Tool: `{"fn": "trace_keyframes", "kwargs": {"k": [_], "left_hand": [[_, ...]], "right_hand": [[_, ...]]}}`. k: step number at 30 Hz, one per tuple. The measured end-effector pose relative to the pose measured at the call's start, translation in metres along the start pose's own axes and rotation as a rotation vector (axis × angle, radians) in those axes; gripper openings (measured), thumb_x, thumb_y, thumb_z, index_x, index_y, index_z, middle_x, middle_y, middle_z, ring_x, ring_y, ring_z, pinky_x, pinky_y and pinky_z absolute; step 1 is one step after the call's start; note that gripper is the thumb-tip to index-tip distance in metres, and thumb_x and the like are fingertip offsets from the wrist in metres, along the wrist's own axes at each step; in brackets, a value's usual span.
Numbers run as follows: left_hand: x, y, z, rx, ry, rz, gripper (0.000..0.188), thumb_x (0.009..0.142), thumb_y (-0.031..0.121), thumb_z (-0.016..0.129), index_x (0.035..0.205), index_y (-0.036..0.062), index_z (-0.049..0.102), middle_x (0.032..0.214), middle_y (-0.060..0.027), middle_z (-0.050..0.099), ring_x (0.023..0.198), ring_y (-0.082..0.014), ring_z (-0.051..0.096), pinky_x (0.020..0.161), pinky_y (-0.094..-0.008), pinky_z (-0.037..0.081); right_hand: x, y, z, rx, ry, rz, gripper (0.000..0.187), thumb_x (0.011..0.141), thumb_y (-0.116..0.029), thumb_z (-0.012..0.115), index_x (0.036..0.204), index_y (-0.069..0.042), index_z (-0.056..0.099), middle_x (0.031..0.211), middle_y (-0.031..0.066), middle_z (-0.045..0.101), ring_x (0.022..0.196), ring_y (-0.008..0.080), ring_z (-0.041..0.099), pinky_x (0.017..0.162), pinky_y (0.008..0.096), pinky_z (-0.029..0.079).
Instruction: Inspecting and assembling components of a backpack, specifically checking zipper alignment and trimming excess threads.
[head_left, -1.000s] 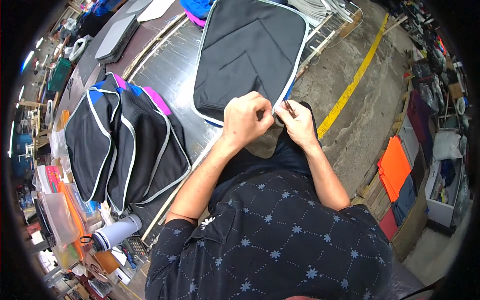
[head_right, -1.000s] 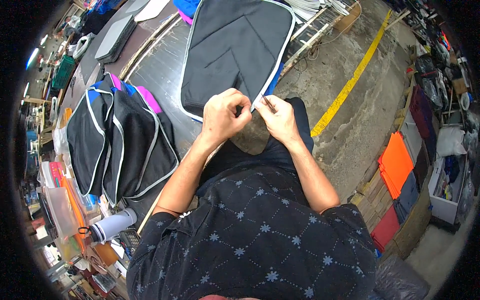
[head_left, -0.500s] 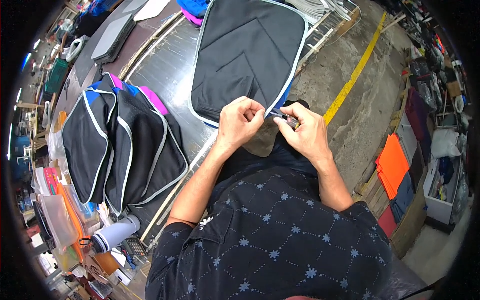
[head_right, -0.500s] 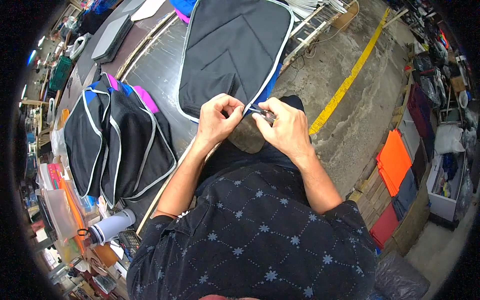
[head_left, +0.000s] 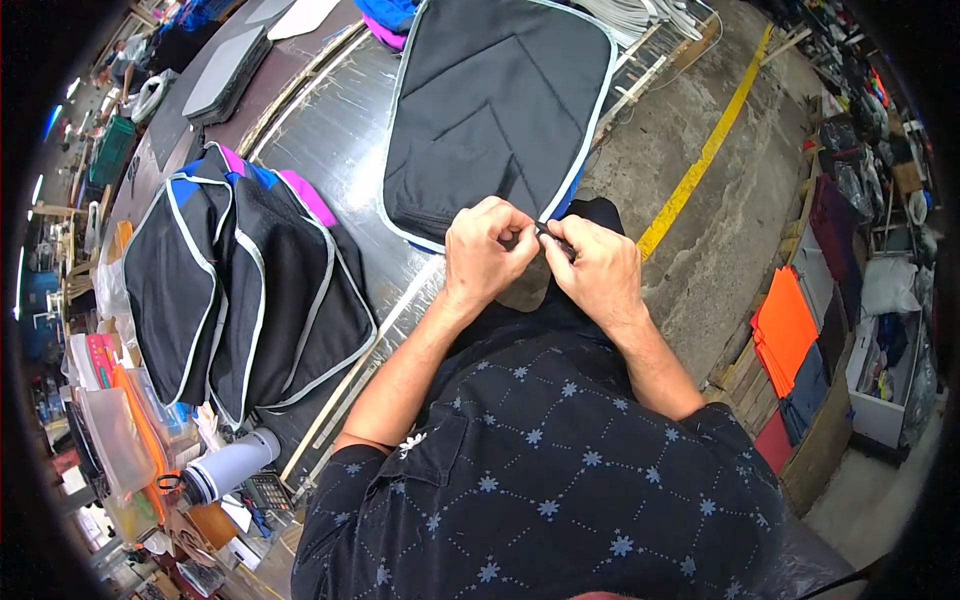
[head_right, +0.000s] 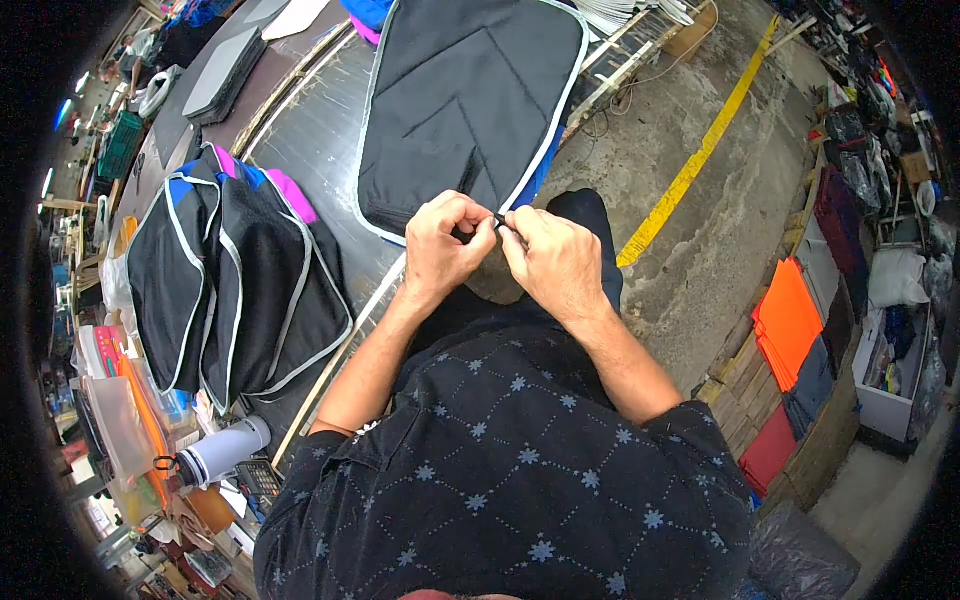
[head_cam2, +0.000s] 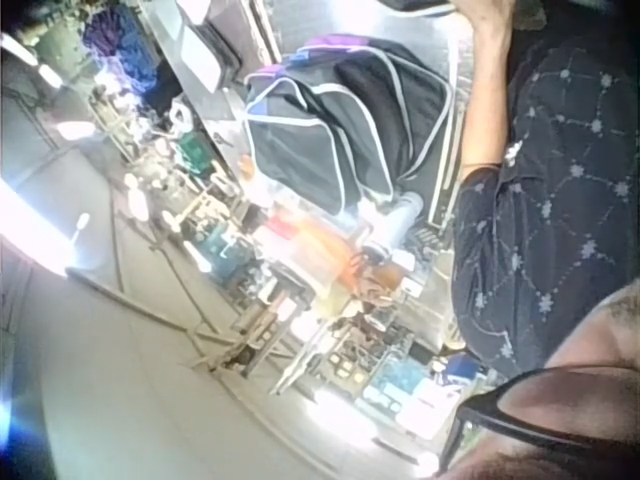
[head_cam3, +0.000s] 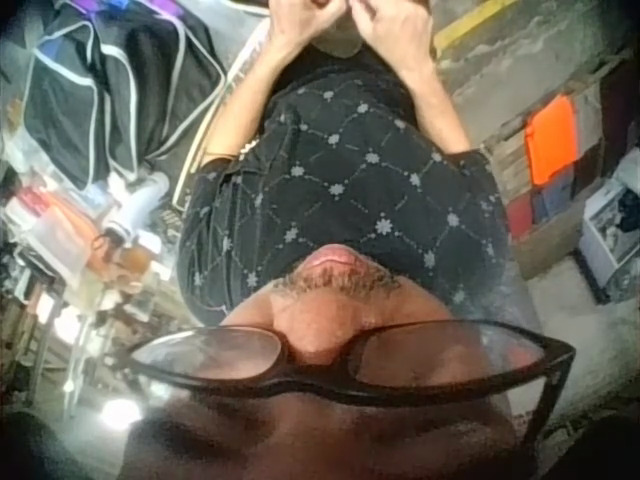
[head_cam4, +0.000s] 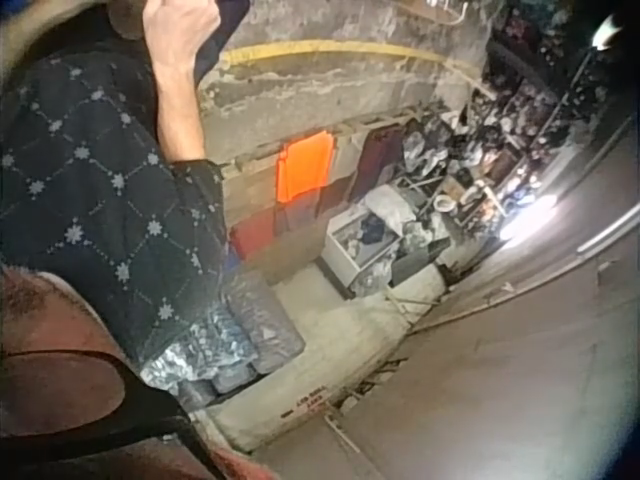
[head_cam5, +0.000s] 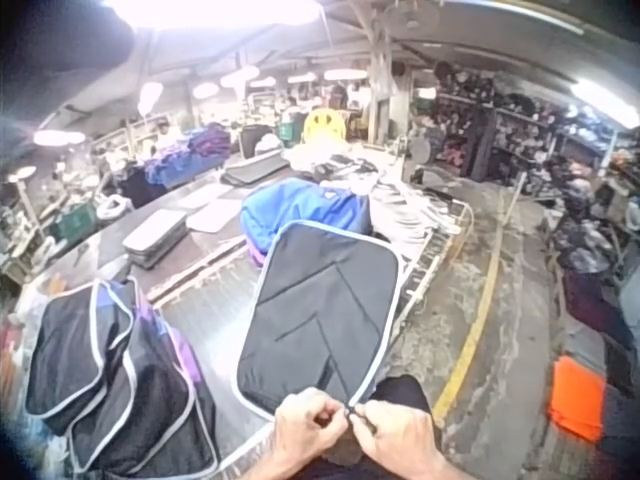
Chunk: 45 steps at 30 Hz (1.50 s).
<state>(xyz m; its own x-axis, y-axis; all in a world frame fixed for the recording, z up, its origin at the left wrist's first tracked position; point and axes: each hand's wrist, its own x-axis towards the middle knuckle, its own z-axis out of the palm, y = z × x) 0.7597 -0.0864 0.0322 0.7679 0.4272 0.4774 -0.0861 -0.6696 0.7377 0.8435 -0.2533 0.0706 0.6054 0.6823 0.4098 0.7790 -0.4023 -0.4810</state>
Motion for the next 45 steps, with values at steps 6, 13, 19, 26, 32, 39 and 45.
{"fn": "trace_keyframes", "kwargs": {"k": [6, 13, 19, 26, 32, 39, 45], "left_hand": [[-0.004, 0.001, -0.002, -0.066, 0.019, -0.048, 0.012, 0.08, 0.007, 0.082, 0.081, 0.0073, 0.07, 0.079, -0.0058, 0.068, 0.067, -0.0254, 0.067, 0.066, -0.0396, 0.05], [-0.009, -0.004, -0.003, 0.007, -0.026, 0.153, 0.01, 0.085, 0.001, 0.077, 0.086, 0.0054, 0.068, 0.082, -0.0087, 0.066, 0.074, -0.0287, 0.065, 0.07, -0.0413, 0.048], [-0.011, -0.009, 0.004, 0.085, 0.021, 0.087, 0.011, 0.089, 0.004, 0.084, 0.099, 0.0048, 0.078, 0.096, -0.0093, 0.072, 0.073, -0.026, 0.07, 0.066, -0.0375, 0.055], [-0.007, -0.005, -0.001, -0.001, -0.037, -0.013, 0.017, 0.085, 0.003, 0.084, 0.102, 0.0044, 0.08, 0.094, -0.0102, 0.071, 0.081, -0.0329, 0.072, 0.072, -0.0431, 0.057], [0.005, -0.003, -0.007, 0.082, -0.113, 0.113, 0.019, 0.087, 0.005, 0.086, 0.106, 0.0067, 0.082, 0.095, -0.0094, 0.073, 0.074, -0.0254, 0.072, 0.067, -0.0372, 0.057], [-0.003, 0.001, -0.004, 0.046, -0.126, 0.093, 0.011, 0.085, 0.0, 0.08, 0.092, 0.0051, 0.072, 0.084, -0.0098, 0.067, 0.073, -0.0289, 0.067, 0.068, -0.041, 0.053], [-0.015, -0.001, 0.0, -0.092, -0.079, -0.06, 0.01, 0.087, -0.003, 0.076, 0.093, 0.0032, 0.07, 0.085, -0.0122, 0.066, 0.078, -0.0337, 0.067, 0.071, -0.0446, 0.052]], "right_hand": [[0.001, 0.0, -0.001, 0.252, 0.035, 0.194, 0.017, 0.096, -0.017, 0.082, 0.107, -0.005, 0.076, 0.089, 0.0121, 0.079, 0.077, 0.0244, 0.078, 0.069, 0.0371, 0.059], [0.007, 0.079, 0.031, 0.616, 0.103, 0.511, 0.034, 0.104, -0.033, 0.079, 0.107, 0.0, 0.074, 0.082, -0.0035, 0.067, 0.073, 0.0045, 0.054, 0.063, 0.0276, 0.045], [0.013, 0.072, 0.034, 0.565, -0.402, 0.466, 0.025, 0.102, -0.022, 0.081, 0.09, -0.001, 0.076, 0.081, -0.0086, 0.066, 0.072, 0.0026, 0.053, 0.063, 0.026, 0.045], [-0.004, 0.068, 0.044, 0.822, -0.32, 0.449, 0.018, 0.106, -0.018, 0.074, 0.1, -0.001, 0.073, 0.089, -0.0074, 0.064, 0.082, 0.003, 0.053, 0.072, 0.0248, 0.044], [-0.002, 0.067, 0.04, 0.858, -0.31, 0.419, 0.021, 0.108, -0.02, 0.073, 0.102, 0.0, 0.073, 0.091, -0.0064, 0.065, 0.084, 0.004, 0.054, 0.074, 0.0249, 0.046], [-0.002, 0.065, 0.037, 0.845, -0.326, 0.425, 0.022, 0.108, -0.021, 0.073, 0.102, 0.0, 0.072, 0.092, -0.0056, 0.066, 0.085, 0.0039, 0.055, 0.074, 0.0244, 0.046], [-0.003, 0.049, 0.031, 0.761, -0.264, 0.416, 0.024, 0.108, -0.024, 0.074, 0.104, 0.0, 0.071, 0.089, -0.0031, 0.067, 0.085, 0.007, 0.06, 0.074, 0.0267, 0.049]]}}
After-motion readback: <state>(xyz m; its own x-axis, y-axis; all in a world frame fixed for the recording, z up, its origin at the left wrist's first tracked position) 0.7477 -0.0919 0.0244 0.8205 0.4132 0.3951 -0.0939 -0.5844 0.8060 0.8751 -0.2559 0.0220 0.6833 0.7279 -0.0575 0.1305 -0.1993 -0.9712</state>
